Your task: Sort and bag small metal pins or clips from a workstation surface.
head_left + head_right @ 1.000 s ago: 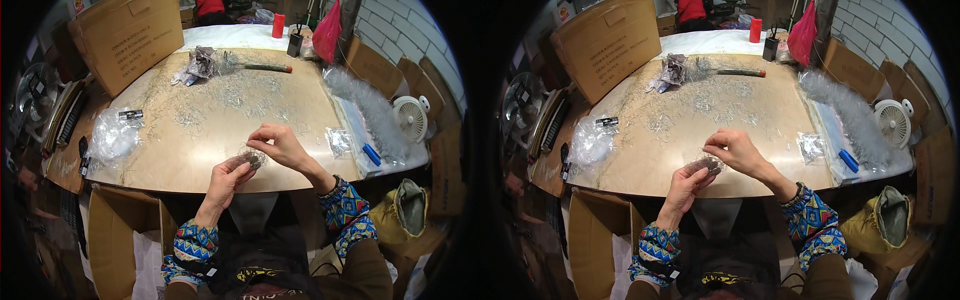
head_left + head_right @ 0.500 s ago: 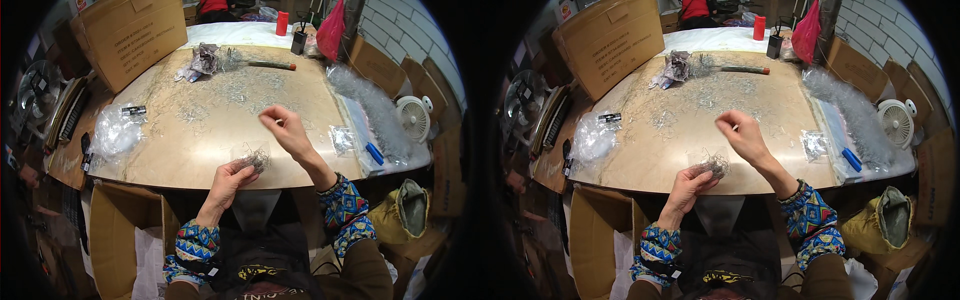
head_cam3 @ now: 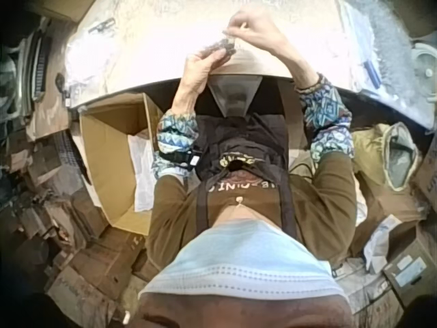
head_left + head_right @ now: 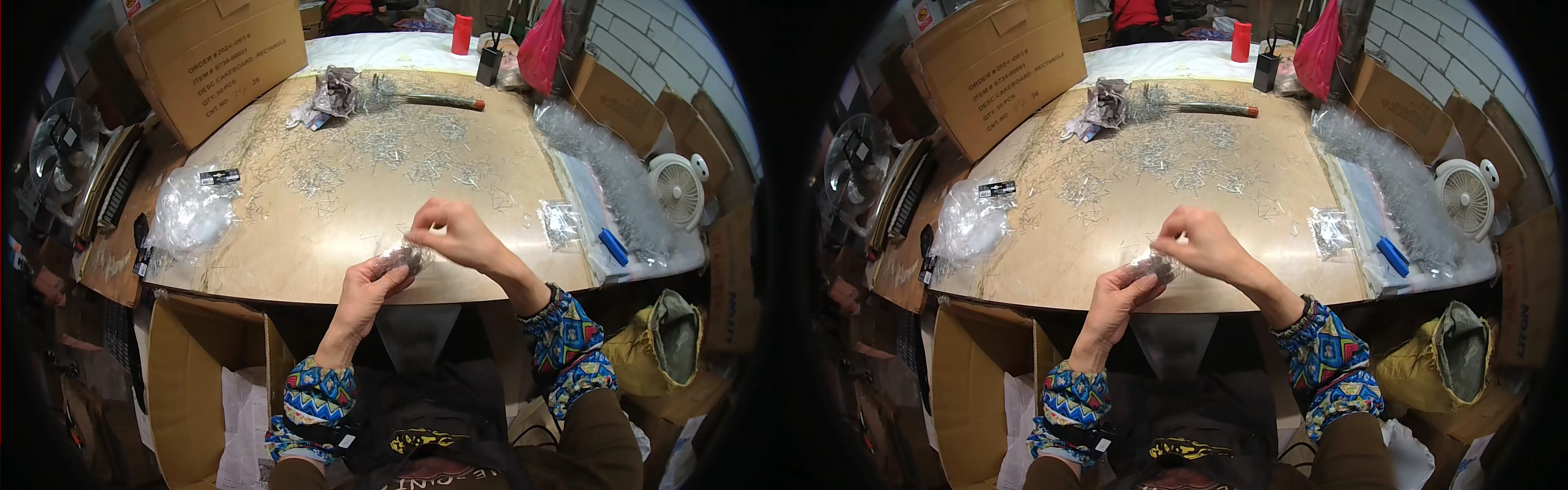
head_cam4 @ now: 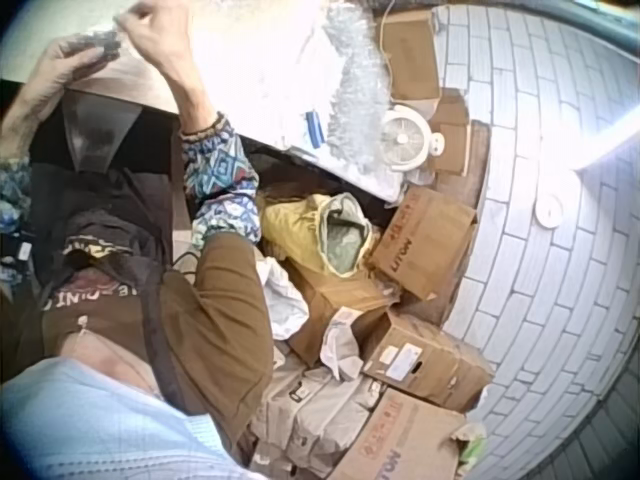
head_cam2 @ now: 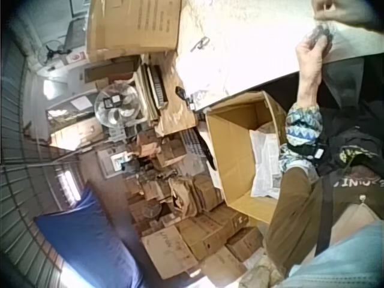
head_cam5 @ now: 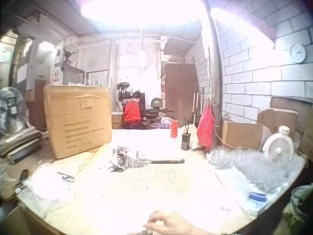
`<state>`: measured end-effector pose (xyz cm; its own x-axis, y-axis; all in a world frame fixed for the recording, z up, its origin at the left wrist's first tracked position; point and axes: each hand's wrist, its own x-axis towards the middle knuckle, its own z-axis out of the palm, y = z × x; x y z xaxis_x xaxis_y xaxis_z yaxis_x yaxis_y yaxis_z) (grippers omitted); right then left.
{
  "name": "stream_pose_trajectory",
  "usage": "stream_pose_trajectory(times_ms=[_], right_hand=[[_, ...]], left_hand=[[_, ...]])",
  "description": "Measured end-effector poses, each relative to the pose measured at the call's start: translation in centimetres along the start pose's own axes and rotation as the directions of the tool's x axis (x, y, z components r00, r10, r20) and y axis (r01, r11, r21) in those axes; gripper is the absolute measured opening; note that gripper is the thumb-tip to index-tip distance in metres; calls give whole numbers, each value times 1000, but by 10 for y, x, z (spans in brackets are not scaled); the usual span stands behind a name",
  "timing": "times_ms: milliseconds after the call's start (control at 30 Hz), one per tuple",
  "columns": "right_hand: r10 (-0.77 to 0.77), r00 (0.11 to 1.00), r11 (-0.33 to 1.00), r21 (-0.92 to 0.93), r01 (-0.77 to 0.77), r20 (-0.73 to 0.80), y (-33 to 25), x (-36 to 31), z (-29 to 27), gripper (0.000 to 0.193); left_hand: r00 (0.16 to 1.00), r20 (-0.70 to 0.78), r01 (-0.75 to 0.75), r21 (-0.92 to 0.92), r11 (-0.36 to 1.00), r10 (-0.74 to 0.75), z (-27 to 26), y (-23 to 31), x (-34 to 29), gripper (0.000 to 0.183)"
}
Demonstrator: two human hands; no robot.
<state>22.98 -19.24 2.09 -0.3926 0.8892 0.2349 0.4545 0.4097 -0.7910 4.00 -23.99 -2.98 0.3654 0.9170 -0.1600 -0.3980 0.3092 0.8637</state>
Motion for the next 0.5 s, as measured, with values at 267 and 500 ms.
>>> stream_pose_trajectory(times_ms=[267,500], right_hand=[[232,971,812,561,-158,-62,1,-1,11,14],[127,983,807,590,-23,-135,-19,-5,24,13]], left_hand=[[1000,11,-25,-101,995,26,1,-3,1,34],[989,113,-47,-338,940,91,7,-7,-2,50]])
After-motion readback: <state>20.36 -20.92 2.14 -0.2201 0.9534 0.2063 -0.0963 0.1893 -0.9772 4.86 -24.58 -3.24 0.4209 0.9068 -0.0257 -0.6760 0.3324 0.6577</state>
